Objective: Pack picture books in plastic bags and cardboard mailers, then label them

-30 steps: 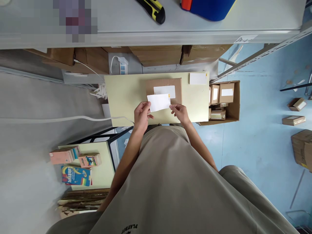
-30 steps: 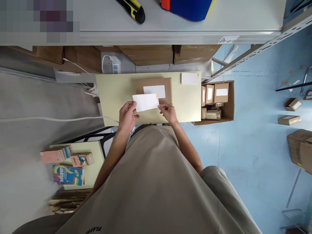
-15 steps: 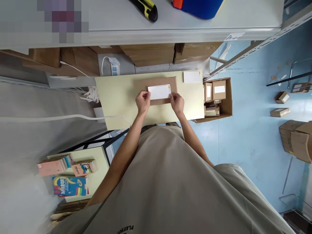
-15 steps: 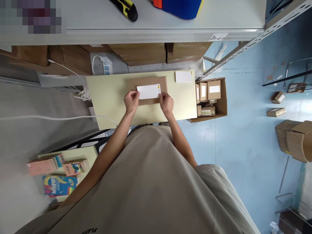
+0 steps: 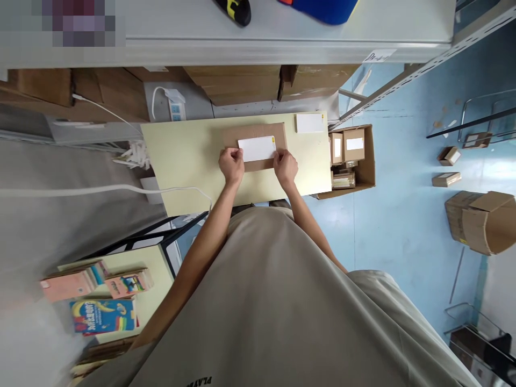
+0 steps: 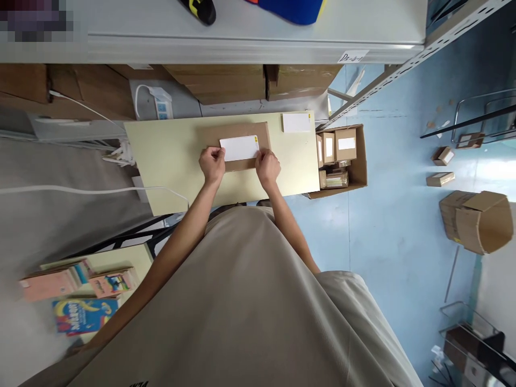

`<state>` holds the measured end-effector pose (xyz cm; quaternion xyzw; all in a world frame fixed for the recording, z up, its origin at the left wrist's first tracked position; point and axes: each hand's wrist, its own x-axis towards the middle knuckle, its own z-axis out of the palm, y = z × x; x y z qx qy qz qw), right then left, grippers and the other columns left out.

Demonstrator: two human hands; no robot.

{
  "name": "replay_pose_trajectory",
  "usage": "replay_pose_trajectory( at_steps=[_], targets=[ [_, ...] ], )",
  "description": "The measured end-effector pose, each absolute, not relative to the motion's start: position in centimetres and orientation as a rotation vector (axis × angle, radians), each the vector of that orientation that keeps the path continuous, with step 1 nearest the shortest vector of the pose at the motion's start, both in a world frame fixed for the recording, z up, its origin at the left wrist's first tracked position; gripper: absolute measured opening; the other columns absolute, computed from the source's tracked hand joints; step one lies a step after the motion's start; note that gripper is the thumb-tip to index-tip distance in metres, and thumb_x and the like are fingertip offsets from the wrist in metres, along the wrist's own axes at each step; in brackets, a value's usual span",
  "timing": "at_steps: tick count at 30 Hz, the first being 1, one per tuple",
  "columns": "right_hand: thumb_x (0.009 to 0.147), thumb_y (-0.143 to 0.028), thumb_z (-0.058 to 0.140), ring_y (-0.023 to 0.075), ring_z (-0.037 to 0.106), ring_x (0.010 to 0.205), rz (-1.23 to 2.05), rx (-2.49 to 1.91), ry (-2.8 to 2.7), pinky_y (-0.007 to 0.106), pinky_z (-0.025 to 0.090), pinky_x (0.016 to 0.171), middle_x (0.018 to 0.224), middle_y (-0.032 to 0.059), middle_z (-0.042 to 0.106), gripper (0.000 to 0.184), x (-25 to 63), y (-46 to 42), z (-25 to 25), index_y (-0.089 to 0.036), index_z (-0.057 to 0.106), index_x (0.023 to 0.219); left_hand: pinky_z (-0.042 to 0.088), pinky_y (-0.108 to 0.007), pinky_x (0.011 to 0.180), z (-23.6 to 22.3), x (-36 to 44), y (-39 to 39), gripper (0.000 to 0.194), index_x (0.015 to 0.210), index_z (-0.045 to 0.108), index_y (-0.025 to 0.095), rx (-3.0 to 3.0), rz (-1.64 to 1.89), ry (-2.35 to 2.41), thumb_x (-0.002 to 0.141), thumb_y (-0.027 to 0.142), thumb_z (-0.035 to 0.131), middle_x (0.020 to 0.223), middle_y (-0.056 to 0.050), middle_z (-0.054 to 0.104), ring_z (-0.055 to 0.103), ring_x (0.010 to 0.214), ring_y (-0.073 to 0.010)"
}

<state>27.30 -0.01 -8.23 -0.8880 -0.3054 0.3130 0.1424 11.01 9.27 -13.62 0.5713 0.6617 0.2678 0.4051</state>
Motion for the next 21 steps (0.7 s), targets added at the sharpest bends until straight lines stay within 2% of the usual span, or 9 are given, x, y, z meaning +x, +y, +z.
replay_pose_trajectory(
  at_steps=[4, 9, 16, 21],
  targets=[
    [0.122, -0.038, 0.048, 0.0367, 0.078, 0.120, 0.886, -2.567, -0.875, 0.052, 0.061, 0.108, 0.131, 0.0197, 0.082, 0.028, 27.1, 0.1, -8.4, -0.021, 0.070, 0.120, 0.054, -0.049, 0.116, -13.9, 11.3, 9.1, 0.024, 0.079, 0.059, 0.027, 1.442, 0.723, 1.655, 0.097, 0.020, 0.074, 0.087, -0.007, 0.067, 0.066, 0.100, -0.0291],
    [0.121, -0.038, 0.050, 0.0369, 0.078, 0.122, 0.889, -2.586, -0.906, 0.051, 0.061, 0.108, 0.130, 0.0204, 0.082, 0.028, 27.5, -0.3, -8.1, -0.020, 0.071, 0.121, 0.055, -0.048, 0.114, -14.0, 11.6, 8.9, 0.028, 0.078, 0.057, 0.028, 1.459, 0.746, 1.676, 0.098, 0.019, 0.075, 0.084, -0.006, 0.063, 0.067, 0.101, -0.0292],
    [0.107, -0.030, 0.076, 0.0425, 0.078, 0.126, 0.973, -2.599, -1.048, 0.058, 0.062, 0.110, 0.129, 0.0225, 0.083, 0.012, 30.2, 2.6, -7.6, -0.020, 0.079, 0.111, 0.053, -0.047, 0.113, -13.3, 11.8, 8.8, 0.031, 0.078, 0.056, 0.028, 1.431, 0.732, 1.656, 0.098, 0.012, 0.075, 0.082, -0.004, 0.060, 0.067, 0.103, -0.0293],
    [0.112, -0.028, 0.068, 0.0412, 0.077, 0.128, 0.873, -2.579, -1.016, 0.059, 0.062, 0.112, 0.133, 0.0211, 0.082, 0.017, 30.6, 6.9, -7.8, -0.020, 0.079, 0.121, 0.053, -0.047, 0.112, -12.5, 11.9, 8.8, 0.034, 0.077, 0.055, 0.029, 1.418, 0.700, 1.659, 0.098, 0.012, 0.076, 0.083, -0.004, 0.060, 0.067, 0.104, -0.0302]
  ],
)
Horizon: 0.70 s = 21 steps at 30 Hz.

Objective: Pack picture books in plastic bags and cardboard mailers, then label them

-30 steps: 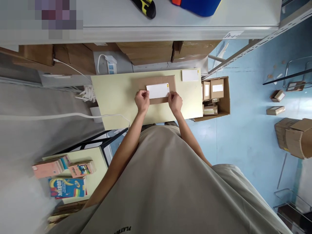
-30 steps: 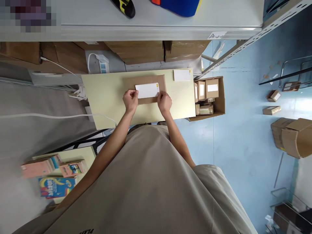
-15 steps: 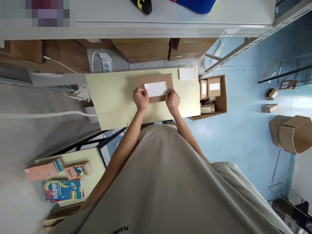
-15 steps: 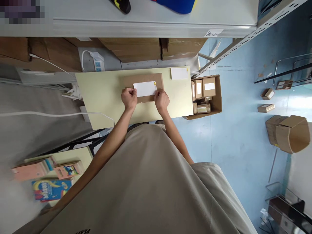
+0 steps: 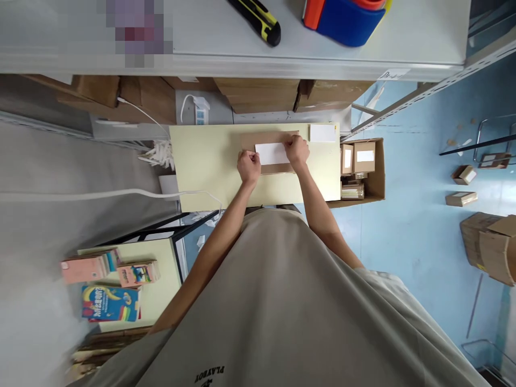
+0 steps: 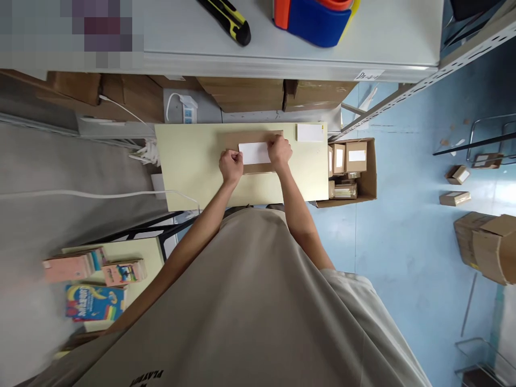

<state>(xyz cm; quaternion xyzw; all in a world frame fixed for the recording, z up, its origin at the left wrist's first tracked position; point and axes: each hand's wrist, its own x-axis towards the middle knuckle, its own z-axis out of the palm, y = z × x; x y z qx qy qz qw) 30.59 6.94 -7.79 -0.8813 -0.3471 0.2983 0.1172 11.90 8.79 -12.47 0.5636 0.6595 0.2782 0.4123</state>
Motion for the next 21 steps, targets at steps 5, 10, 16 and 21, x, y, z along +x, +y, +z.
replay_pose_trajectory(
  at_steps=[5, 10, 16, 21],
  targets=[
    [0.107, -0.033, 0.077, 0.0384, 0.079, 0.122, 1.046, -2.559, -1.201, 0.056, 0.064, 0.110, 0.125, 0.0178, 0.084, 0.012, 28.7, 5.4, -7.6, -0.023, 0.082, 0.111, 0.053, -0.049, 0.115, -12.2, 11.9, 8.6, 0.036, 0.076, 0.052, 0.030, 1.398, 0.708, 1.643, 0.098, 0.012, 0.074, 0.084, -0.005, 0.062, 0.066, 0.105, -0.0303],
    [0.103, -0.033, 0.083, 0.0347, 0.080, 0.118, 1.104, -2.505, -1.284, 0.050, 0.063, 0.110, 0.121, 0.0157, 0.085, 0.011, 27.8, 6.4, -7.8, -0.023, 0.084, 0.104, 0.053, -0.050, 0.119, -12.6, 11.7, 8.6, 0.031, 0.080, 0.053, 0.029, 1.408, 0.702, 1.608, 0.099, 0.016, 0.073, 0.091, -0.008, 0.067, 0.067, 0.109, -0.0305],
    [0.114, -0.036, 0.065, 0.0331, 0.077, 0.124, 0.978, -2.525, -1.234, 0.050, 0.063, 0.111, 0.129, 0.0140, 0.084, 0.022, 25.6, 8.9, -7.4, -0.025, 0.081, 0.122, 0.056, -0.042, 0.114, -12.2, 11.7, 8.6, 0.026, 0.082, 0.057, 0.027, 1.540, 0.565, 1.677, 0.104, 0.018, 0.069, 0.094, -0.009, 0.070, 0.072, 0.114, -0.0291],
    [0.107, -0.038, 0.076, 0.0337, 0.081, 0.120, 1.152, -2.531, -1.369, 0.046, 0.063, 0.108, 0.128, 0.0136, 0.085, 0.016, 23.8, 6.0, -6.7, -0.026, 0.085, 0.114, 0.057, -0.043, 0.112, -12.4, 11.5, 8.6, 0.021, 0.086, 0.062, 0.025, 1.570, 0.570, 1.658, 0.104, 0.018, 0.071, 0.102, -0.011, 0.075, 0.073, 0.112, -0.0293]
  ],
)
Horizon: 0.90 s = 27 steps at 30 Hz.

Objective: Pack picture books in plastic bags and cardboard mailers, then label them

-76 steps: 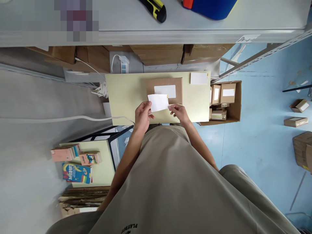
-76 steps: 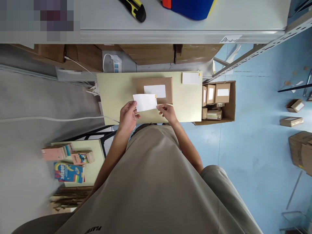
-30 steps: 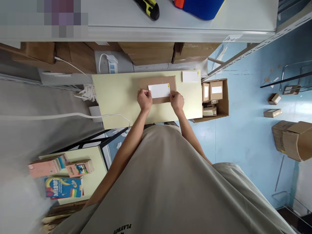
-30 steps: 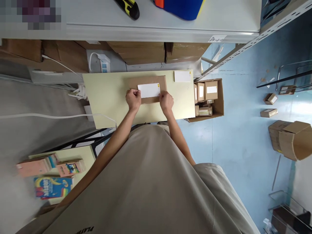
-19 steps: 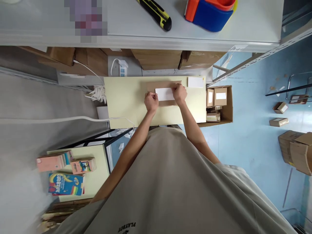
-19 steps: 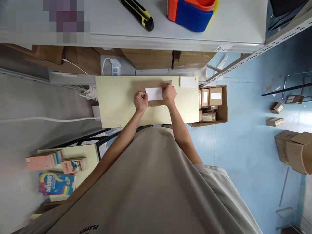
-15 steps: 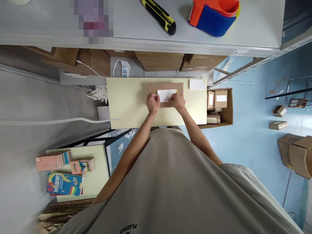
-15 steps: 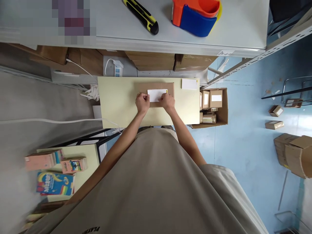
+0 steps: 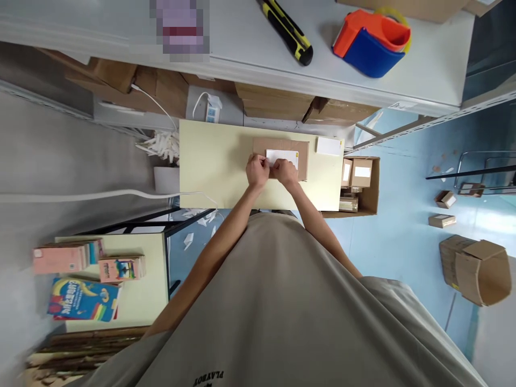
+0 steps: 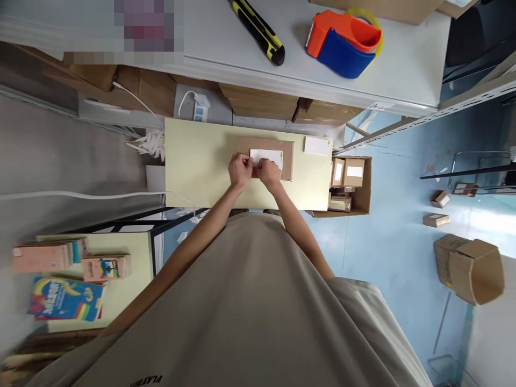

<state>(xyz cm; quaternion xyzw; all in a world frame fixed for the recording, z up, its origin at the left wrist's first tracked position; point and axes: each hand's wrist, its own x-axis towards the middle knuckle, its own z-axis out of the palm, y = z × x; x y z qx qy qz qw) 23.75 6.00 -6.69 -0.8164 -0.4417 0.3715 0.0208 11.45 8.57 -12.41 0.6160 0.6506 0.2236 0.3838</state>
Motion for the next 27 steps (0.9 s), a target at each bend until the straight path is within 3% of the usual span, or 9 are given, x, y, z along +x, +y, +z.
replay_pose_trajectory(
  at_steps=[3, 6, 10, 13, 16, 20, 24, 27],
  targets=[
    [0.108, -0.041, 0.076, 0.0307, 0.083, 0.116, 1.153, -2.517, -1.317, 0.042, 0.063, 0.106, 0.119, 0.0124, 0.088, 0.020, 23.9, 6.3, -6.7, -0.024, 0.086, 0.110, 0.057, -0.041, 0.110, -12.7, 11.2, 8.6, 0.019, 0.087, 0.065, 0.025, 1.578, 0.596, 1.638, 0.104, 0.017, 0.071, 0.103, -0.011, 0.076, 0.074, 0.109, -0.0282],
    [0.112, -0.050, 0.070, 0.0258, 0.085, 0.103, 1.165, -2.489, -1.207, 0.036, 0.063, 0.102, 0.096, 0.0098, 0.089, 0.034, 24.4, 8.0, -7.1, -0.021, 0.085, 0.102, 0.058, -0.040, 0.108, -12.8, 11.0, 8.6, 0.019, 0.087, 0.067, 0.024, 1.574, 0.614, 1.608, 0.103, 0.016, 0.071, 0.101, -0.010, 0.076, 0.074, 0.103, -0.0263],
    [0.111, -0.061, 0.070, 0.0257, 0.086, 0.091, 1.141, -2.493, -1.149, 0.036, 0.063, 0.100, 0.079, 0.0087, 0.085, 0.049, 24.5, 9.5, -7.5, -0.021, 0.083, 0.088, 0.058, -0.041, 0.107, -12.9, 10.9, 8.8, 0.021, 0.085, 0.064, 0.024, 1.550, 0.621, 1.598, 0.101, 0.014, 0.073, 0.101, -0.010, 0.075, 0.073, 0.100, -0.0261],
    [0.110, -0.063, 0.071, 0.0259, 0.086, 0.091, 1.117, -2.510, -1.157, 0.037, 0.064, 0.101, 0.076, 0.0086, 0.084, 0.050, 24.4, 9.4, -7.5, -0.021, 0.083, 0.086, 0.058, -0.042, 0.107, -13.2, 10.7, 9.0, 0.025, 0.082, 0.060, 0.025, 1.532, 0.599, 1.585, 0.098, 0.011, 0.073, 0.098, -0.010, 0.074, 0.073, 0.102, -0.0268],
    [0.108, -0.055, 0.077, 0.0231, 0.085, 0.089, 1.192, -2.499, -1.224, 0.036, 0.065, 0.100, 0.079, 0.0068, 0.086, 0.041, 24.7, 9.0, -7.2, -0.020, 0.083, 0.088, 0.058, -0.041, 0.106, -13.6, 10.5, 9.4, 0.025, 0.081, 0.061, 0.025, 1.483, 0.592, 1.535, 0.094, 0.010, 0.076, 0.092, -0.007, 0.073, 0.074, 0.099, -0.0261],
    [0.105, -0.048, 0.082, 0.0188, 0.085, 0.084, 1.278, -2.492, -1.223, 0.033, 0.064, 0.099, 0.082, 0.0036, 0.087, 0.031, 25.0, 9.0, -6.6, -0.020, 0.083, 0.094, 0.060, -0.041, 0.100, -13.8, 10.1, 10.1, 0.031, 0.082, 0.063, 0.025, 1.399, 0.528, 1.487, 0.078, 0.004, 0.086, 0.087, -0.002, 0.073, 0.074, 0.090, -0.0241],
    [0.108, -0.058, 0.075, 0.0210, 0.085, 0.080, 1.221, -2.551, -1.035, 0.032, 0.065, 0.095, 0.077, 0.0056, 0.085, 0.047, 24.2, 9.8, -6.6, -0.020, 0.080, 0.082, 0.060, -0.040, 0.097, -13.4, 10.1, 10.5, 0.036, 0.080, 0.063, 0.025, 1.369, 0.457, 1.466, 0.071, 0.000, 0.088, 0.084, -0.001, 0.074, 0.077, 0.091, -0.0251],
    [0.111, -0.063, 0.069, 0.0254, 0.087, 0.090, 1.106, -2.595, -1.025, 0.035, 0.064, 0.098, 0.078, 0.0084, 0.085, 0.052, 23.1, 9.9, -6.7, -0.022, 0.079, 0.080, 0.060, -0.040, 0.098, -13.1, 10.1, 10.4, 0.035, 0.080, 0.062, 0.025, 1.366, 0.465, 1.454, 0.073, 0.000, 0.086, 0.085, 0.000, 0.074, 0.078, 0.093, -0.0250]
  ],
)
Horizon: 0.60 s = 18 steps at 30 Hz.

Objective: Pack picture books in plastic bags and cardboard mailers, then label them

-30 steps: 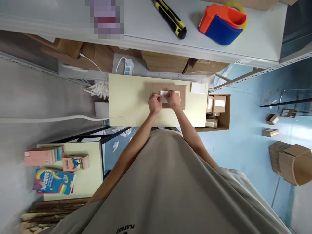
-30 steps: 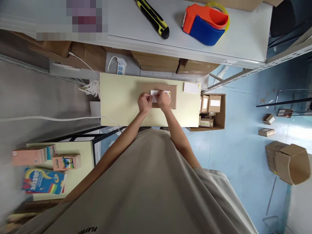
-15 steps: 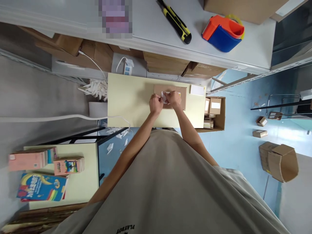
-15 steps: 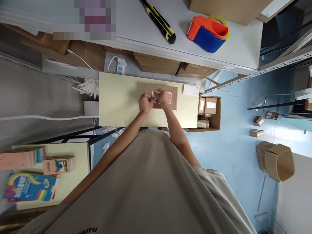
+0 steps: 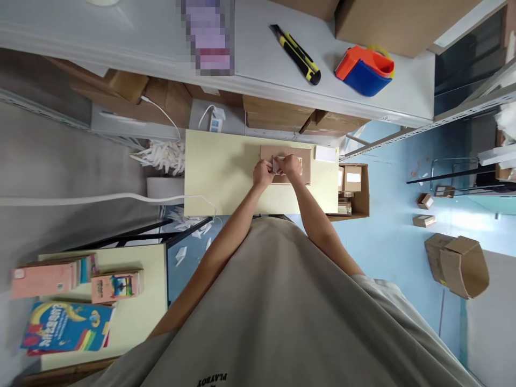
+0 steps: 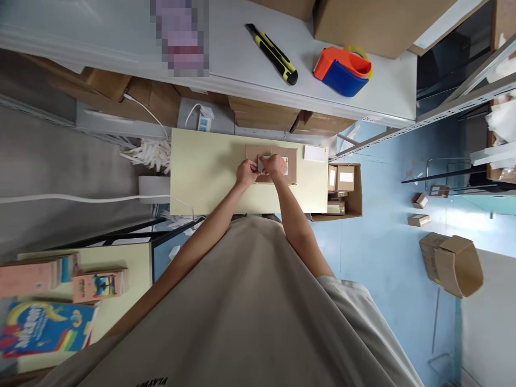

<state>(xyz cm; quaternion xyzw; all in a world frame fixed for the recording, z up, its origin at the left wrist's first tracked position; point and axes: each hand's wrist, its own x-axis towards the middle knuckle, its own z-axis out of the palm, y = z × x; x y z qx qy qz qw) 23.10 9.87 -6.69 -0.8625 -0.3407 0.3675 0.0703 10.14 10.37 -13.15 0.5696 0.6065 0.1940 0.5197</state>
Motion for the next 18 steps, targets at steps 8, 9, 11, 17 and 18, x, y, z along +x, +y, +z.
replay_pose_trajectory(
  at_steps=[8, 9, 11, 17, 18],
  targets=[
    [0.105, -0.052, 0.082, 0.0359, 0.071, 0.139, 0.574, -2.783, -0.968, 0.045, 0.059, 0.115, 0.143, 0.0199, 0.078, 0.041, 26.0, 2.6, -6.5, -0.021, 0.073, 0.130, 0.057, -0.047, 0.117, -13.7, 7.5, 8.7, 0.054, 0.122, 0.066, 0.022, 1.342, 0.553, 1.510, 0.077, 0.009, 0.093, 0.134, -0.014, 0.070, 0.073, 0.127, -0.0308],
    [0.104, -0.051, 0.083, 0.0367, 0.068, 0.144, 0.521, -2.787, -0.899, 0.046, 0.058, 0.116, 0.150, 0.0220, 0.074, 0.048, 26.7, 1.2, -6.4, -0.019, 0.069, 0.137, 0.054, -0.050, 0.122, -13.9, 7.1, 8.4, 0.064, 0.131, 0.064, 0.021, 1.335, 0.565, 1.540, 0.077, 0.013, 0.095, 0.143, -0.018, 0.066, 0.068, 0.138, -0.0343],
    [0.104, -0.050, 0.083, 0.0373, 0.067, 0.145, 0.545, -2.766, -0.770, 0.045, 0.057, 0.117, 0.155, 0.0249, 0.070, 0.056, 27.5, -1.2, -6.4, -0.017, 0.064, 0.145, 0.048, -0.054, 0.129, -14.2, 6.4, 7.9, 0.075, 0.141, 0.060, 0.019, 1.298, 0.554, 1.561, 0.076, 0.018, 0.098, 0.153, -0.023, 0.062, 0.060, 0.152, -0.0399],
    [0.115, -0.049, 0.064, 0.0324, 0.076, 0.132, 0.727, -2.652, -0.652, 0.042, 0.056, 0.109, 0.144, 0.0201, 0.079, 0.041, 25.6, -5.1, -8.0, -0.021, 0.064, 0.145, 0.049, -0.055, 0.133, -14.7, 4.3, 5.6, 0.076, 0.147, 0.058, 0.018, 1.109, 0.494, 1.378, 0.081, 0.022, 0.095, 0.161, -0.026, 0.065, 0.063, 0.156, -0.0398],
    [0.116, -0.049, 0.063, 0.0317, 0.077, 0.129, 0.724, -2.649, -0.664, 0.040, 0.057, 0.107, 0.143, 0.0195, 0.079, 0.040, 25.1, -5.6, -8.3, -0.021, 0.064, 0.144, 0.053, -0.053, 0.131, -14.7, 3.8, 5.2, 0.073, 0.148, 0.058, 0.019, 1.069, 0.490, 1.339, 0.084, 0.022, 0.094, 0.160, -0.025, 0.067, 0.067, 0.152, -0.0377]
  ],
)
